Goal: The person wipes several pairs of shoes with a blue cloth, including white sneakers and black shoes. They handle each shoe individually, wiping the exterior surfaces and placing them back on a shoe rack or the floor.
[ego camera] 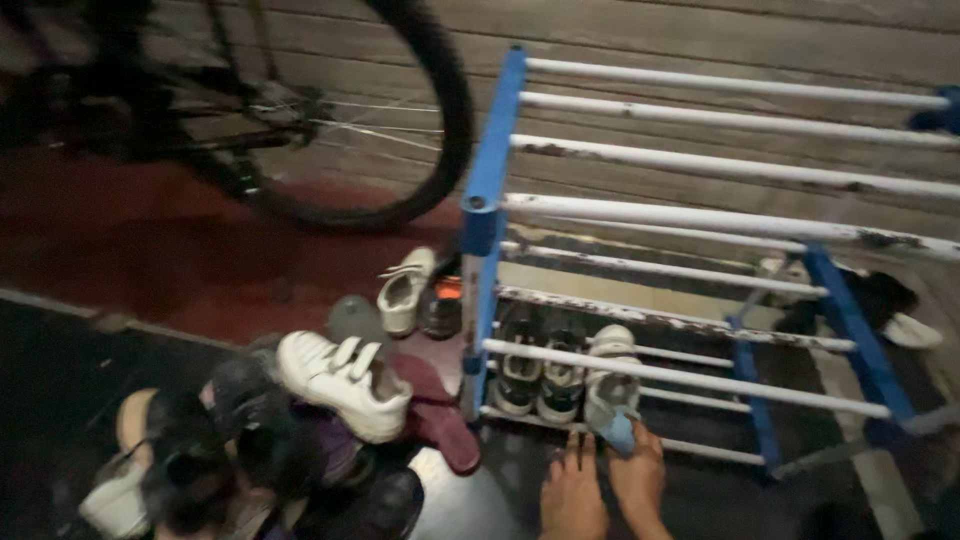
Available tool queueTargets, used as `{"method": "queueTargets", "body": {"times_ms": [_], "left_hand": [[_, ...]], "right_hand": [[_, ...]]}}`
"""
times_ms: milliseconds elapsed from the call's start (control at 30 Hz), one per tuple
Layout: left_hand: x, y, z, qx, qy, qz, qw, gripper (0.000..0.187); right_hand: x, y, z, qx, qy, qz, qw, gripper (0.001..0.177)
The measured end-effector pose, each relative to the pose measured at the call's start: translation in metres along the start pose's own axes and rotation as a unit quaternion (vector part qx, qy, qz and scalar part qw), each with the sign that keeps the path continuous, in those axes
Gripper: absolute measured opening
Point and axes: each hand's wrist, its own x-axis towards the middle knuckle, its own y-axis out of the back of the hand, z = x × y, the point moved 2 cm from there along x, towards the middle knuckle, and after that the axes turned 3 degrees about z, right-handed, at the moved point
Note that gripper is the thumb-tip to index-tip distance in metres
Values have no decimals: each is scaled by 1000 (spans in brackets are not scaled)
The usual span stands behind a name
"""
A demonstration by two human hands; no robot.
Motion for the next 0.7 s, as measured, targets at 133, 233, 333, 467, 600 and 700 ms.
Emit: {"method": "queueTargets", "body": {"times_ms": [133,233,333,467,600,700], "left_hand": [[-19,-20,-48,-44,-37,179,982,99],[-42,-11,-87,-80,18,161,983,102],[-62,9,-131,-117,58,161,978,103],[-86,47,-184,-148,91,263,949,94],[-95,91,-220,-158,67,419,892,89],[-90,111,-236,-210,107,427,873,81]], "right_hand": [[-30,-9,-21,22,125,10,992,67],[-57,-19,-60,28,158,-37,986,71],[-92,-30,-105,25,158,-102,982,69],[-131,-47,-172,90,233,-134,959,68],[-150,-69,-232,51,243,-233,940,69],[-145,-92,-264,75,302,-211,927,72]]}}
